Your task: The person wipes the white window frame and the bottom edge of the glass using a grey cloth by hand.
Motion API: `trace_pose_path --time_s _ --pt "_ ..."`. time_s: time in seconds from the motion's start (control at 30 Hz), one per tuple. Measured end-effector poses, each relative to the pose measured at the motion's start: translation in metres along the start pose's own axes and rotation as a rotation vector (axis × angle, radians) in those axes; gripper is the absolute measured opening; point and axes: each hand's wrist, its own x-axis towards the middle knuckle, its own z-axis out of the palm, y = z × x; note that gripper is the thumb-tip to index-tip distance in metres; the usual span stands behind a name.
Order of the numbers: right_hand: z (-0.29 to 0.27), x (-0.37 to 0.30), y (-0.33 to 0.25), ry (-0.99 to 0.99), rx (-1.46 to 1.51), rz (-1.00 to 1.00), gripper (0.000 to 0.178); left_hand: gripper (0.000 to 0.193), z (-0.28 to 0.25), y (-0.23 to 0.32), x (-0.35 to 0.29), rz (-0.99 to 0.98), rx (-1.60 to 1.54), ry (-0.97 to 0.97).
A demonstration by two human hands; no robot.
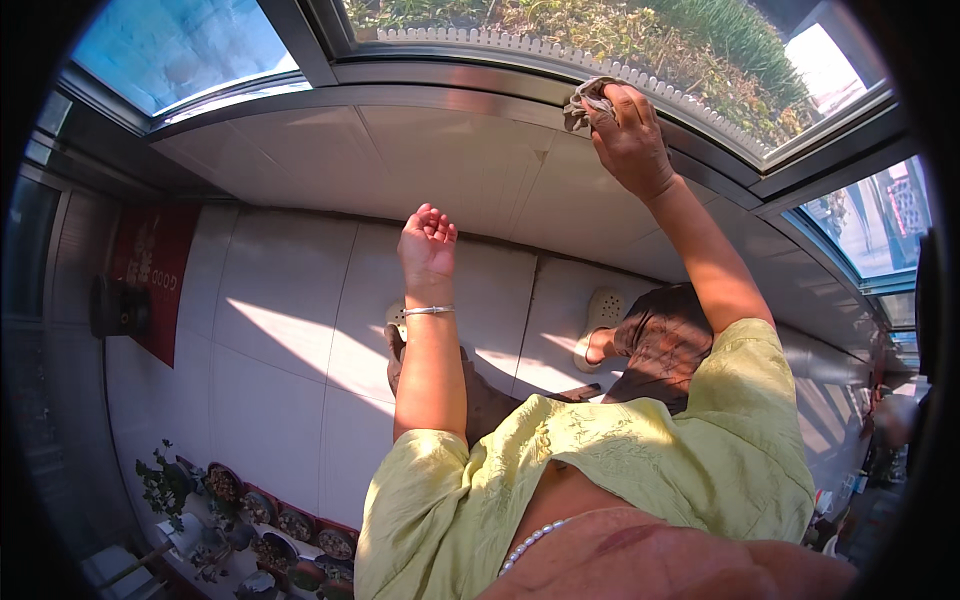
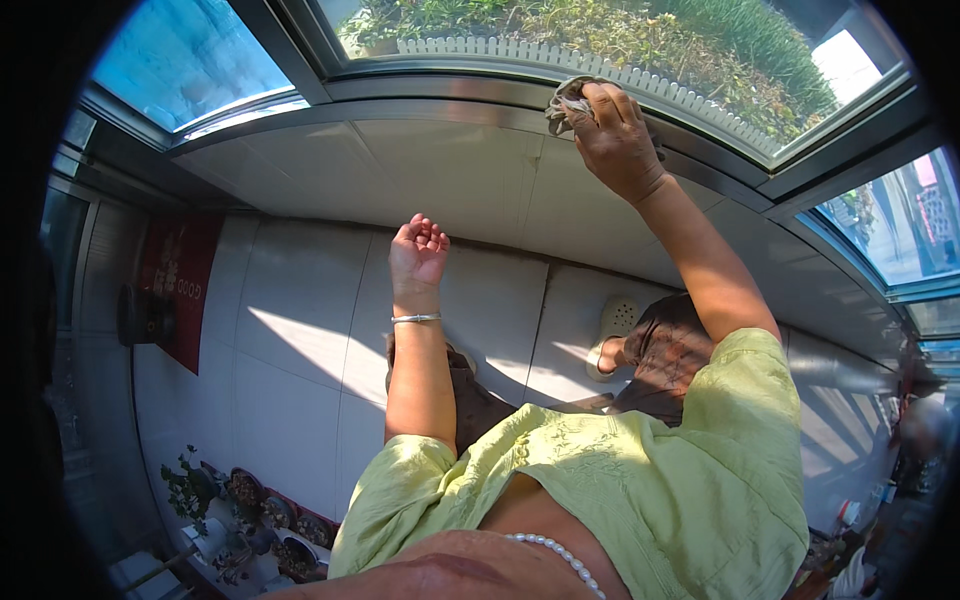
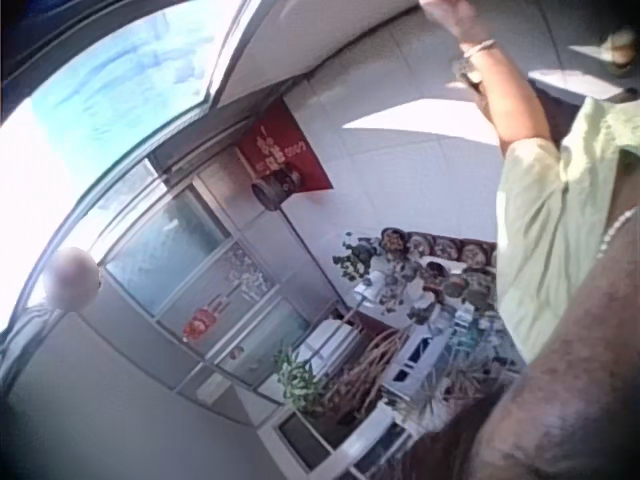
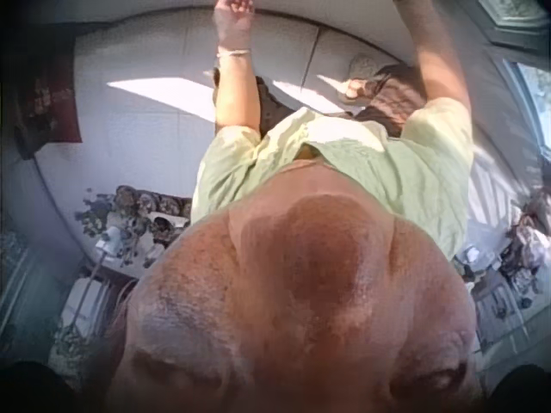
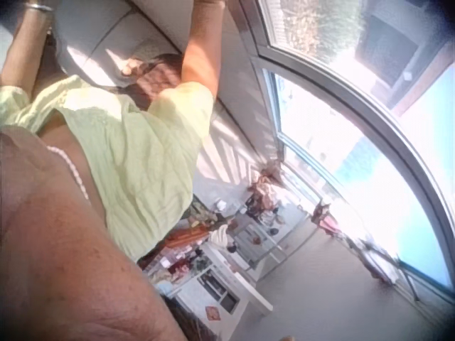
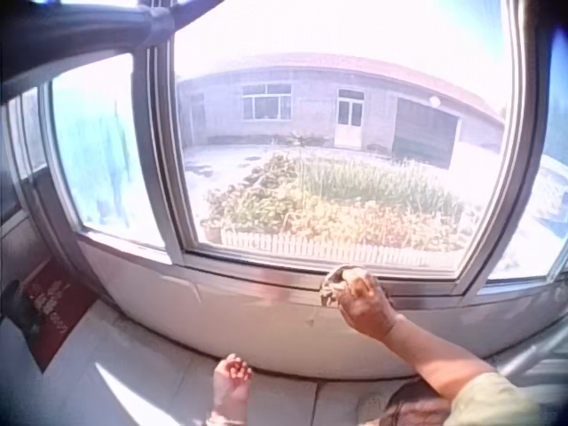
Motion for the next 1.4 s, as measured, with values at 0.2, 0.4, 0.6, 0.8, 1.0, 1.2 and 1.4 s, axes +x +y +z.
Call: trace_pose_path --time_s 0.2,0.4,0.6,0.8,1.0,1.2,1.4 --pt "0.082 0.123 -0.083 0.06 0.123 -0.257 0.019 0.018 -0.001 0.022 -0.014 0.084 -0.094 0.036" --pt "0.131 0.222 -0.148 -0.083 0.173 -0.349 0.021 0.016 -0.012 0.047 -0.021 0.152 -0.13 0.106" --pt "0.128 0.188 -0.145 0.086 0.034 -0.339 0.015 0.02 -0.017 0.067 -0.025 0.203 -0.11 0.139" --pt "0.061 0.049 -0.045 -0.041 0.014 -0.344 0.018 0.021 -0.014 0.064 -0.028 0.188 -0.115 0.117" --pt "0.01 -0.04 0.017 -0.255 0.015 -0.254 0.023 0.02 -0.016 0.051 -0.032 0.138 -0.114 0.107" --pt "0.064 0.044 -0.05 -0.25 0.038 -0.358 0.026 0.014 -0.016 0.053 -0.026 0.131 -0.101 0.059" --pt "0.155 0.169 -0.156 -0.127 0.107 -0.392 0.024 0.015 -0.016 0.054 -0.023 0.143 -0.101 0.086"
